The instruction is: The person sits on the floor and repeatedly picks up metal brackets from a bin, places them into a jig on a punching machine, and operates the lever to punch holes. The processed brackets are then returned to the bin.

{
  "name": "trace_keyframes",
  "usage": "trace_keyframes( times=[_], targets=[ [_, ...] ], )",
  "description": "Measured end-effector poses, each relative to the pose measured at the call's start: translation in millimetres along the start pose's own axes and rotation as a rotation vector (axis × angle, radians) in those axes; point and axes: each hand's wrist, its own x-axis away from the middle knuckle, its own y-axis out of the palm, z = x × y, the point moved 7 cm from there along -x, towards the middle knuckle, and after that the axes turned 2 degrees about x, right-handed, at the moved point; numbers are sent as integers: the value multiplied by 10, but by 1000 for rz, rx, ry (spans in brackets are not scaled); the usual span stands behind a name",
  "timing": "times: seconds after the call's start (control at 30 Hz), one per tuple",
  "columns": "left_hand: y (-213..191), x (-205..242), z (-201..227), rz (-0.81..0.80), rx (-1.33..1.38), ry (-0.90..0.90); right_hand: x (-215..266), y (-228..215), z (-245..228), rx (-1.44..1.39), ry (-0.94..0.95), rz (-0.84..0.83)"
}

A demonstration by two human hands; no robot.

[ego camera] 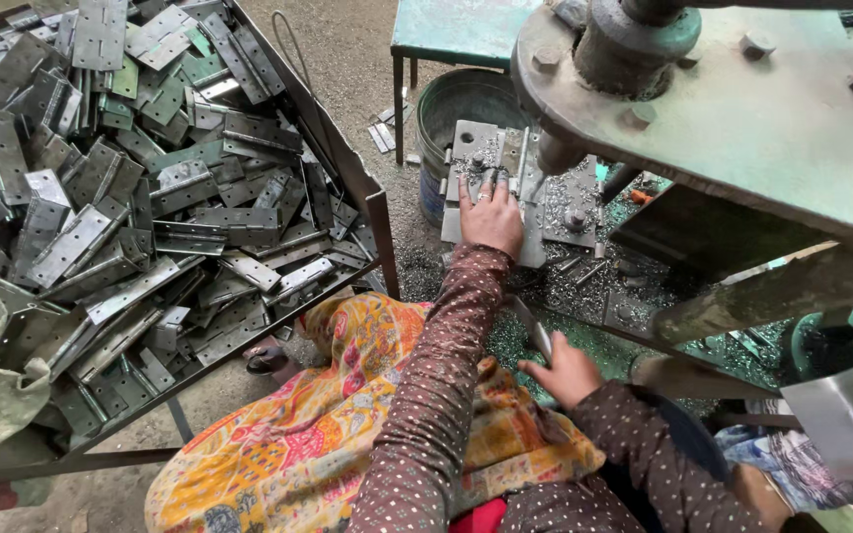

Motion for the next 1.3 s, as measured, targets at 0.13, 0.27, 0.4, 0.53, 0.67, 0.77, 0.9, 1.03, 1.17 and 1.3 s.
trace_keyframes(
  times=[0.13,0.27,0.4,0.53,0.67,0.77,0.9,1.03,1.17,1.3],
  targets=[
    [-3,-27,-27,74,15,13,212,284,-87,-185,-29,133],
    [26,-26,-71,2,13,9,221,-3,-164,-137,14,33],
    [-104,334,76,122,-88,121,317,-977,-480,-262,-141,414],
    [-148,1109,195,258,-87,166,712,-1478,-740,-518,-395,768],
    [-263,1385,132,413,-65,253,821,-1486,-801,-520,-413,806],
    [-472,1411,122,523,51,391,839,-1480,-806,-518,-424,815],
    [-727,1311,152,588,419,365,792,-1536,-772,-539,-398,822],
    [-730,1092,326,685,135,386,789,-1499,-803,-512,-379,782],
    [-374,772,312,520,-135,239,813,-1514,-807,-535,-399,788],
    [-102,597,34,272,-120,142,763,-1543,-820,-499,-395,794]
  ],
)
